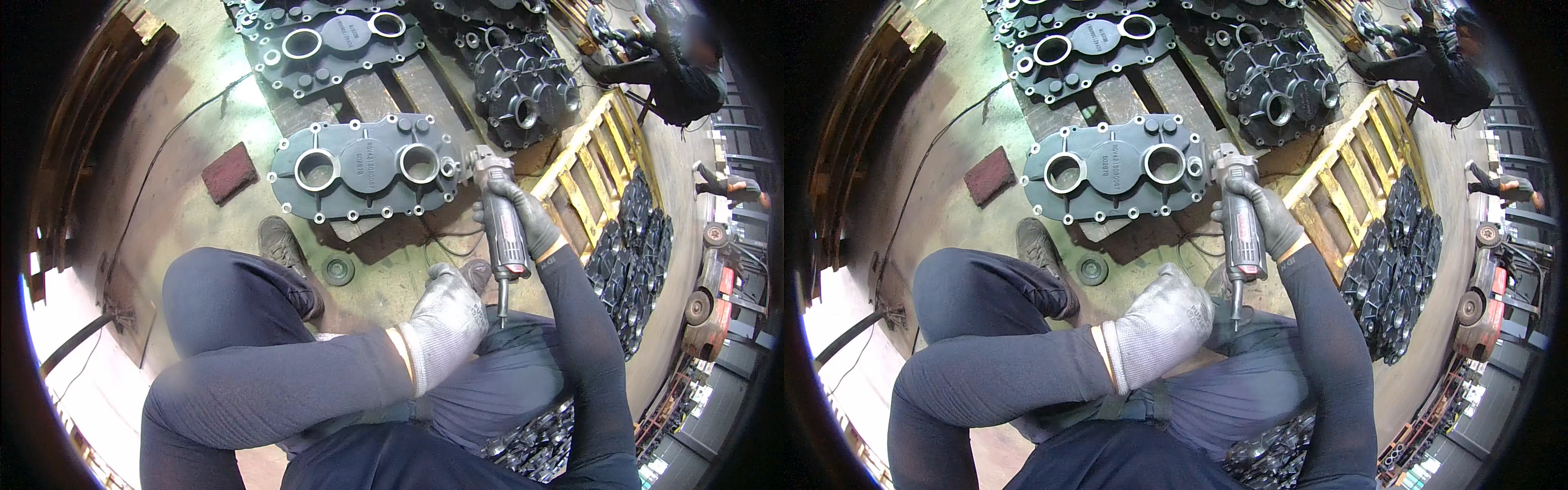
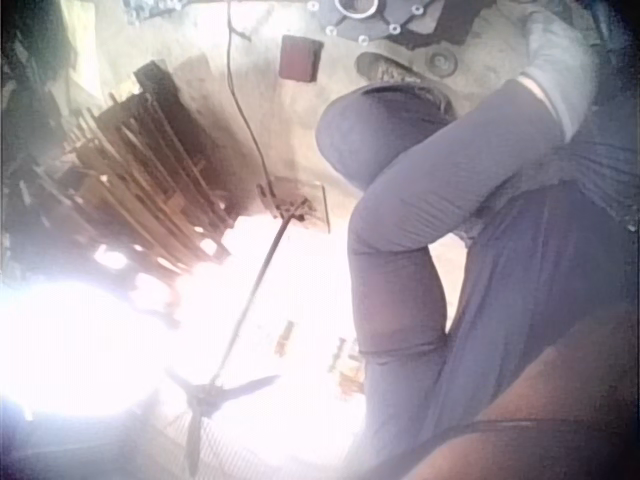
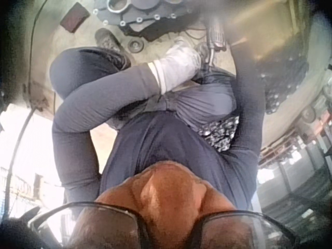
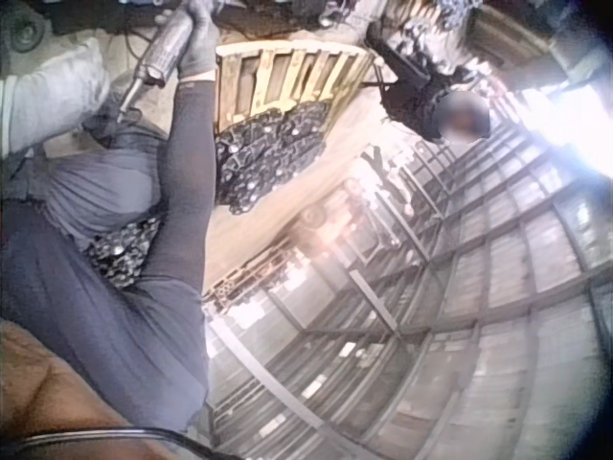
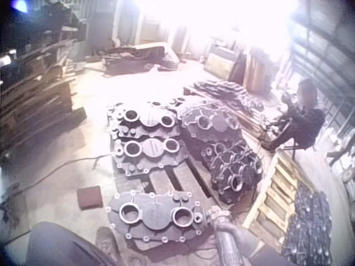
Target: The person sits on the floor and uses an angle grinder to smooth the edges of metal engine parts. They handle each part individually, grinding the edges and then placing it aside before picking up the next one.
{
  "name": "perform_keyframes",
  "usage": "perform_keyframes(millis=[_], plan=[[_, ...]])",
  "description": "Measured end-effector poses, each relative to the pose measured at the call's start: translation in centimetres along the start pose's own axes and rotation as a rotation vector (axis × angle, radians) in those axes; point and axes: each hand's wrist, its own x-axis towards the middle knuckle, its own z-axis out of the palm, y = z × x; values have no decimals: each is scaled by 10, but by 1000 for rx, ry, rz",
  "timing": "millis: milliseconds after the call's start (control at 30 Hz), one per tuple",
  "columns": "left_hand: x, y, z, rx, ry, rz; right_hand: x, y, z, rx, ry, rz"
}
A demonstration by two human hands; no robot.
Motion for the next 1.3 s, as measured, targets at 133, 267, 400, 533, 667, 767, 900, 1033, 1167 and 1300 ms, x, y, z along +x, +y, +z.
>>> perform_keyframes(millis=[133,267,400,533,667,767,900,1033,1167,1300], plan=[[7,1,-3,-33,-142,0,-5,-8,12,-463,131,-197],[6,7,-2,-50,-166,3,12,-13,28,-606,93,-212],[6,14,0,38,-127,-41,17,-21,40,-713,72,-167],[2,4,-9,-83,-165,-7,11,-31,68,-620,27,-96],[-1,11,-8,27,-89,-68,22,-42,74,-629,25,-120],[-3,9,-7,-4,-141,-52,30,-50,90,-803,-20,-148],[-5,-2,-21,-71,-228,4,38,-51,109,-1091,-30,-230],[0,-1,-10,-62,-222,4,30,-44,124,-1473,61,-308],[1,-3,-8,-95,-244,-8,6,-31,135,-1835,87,-355],[5,-3,-10,-101,-278,35,-12,-15,114,-1958,42,-460]])
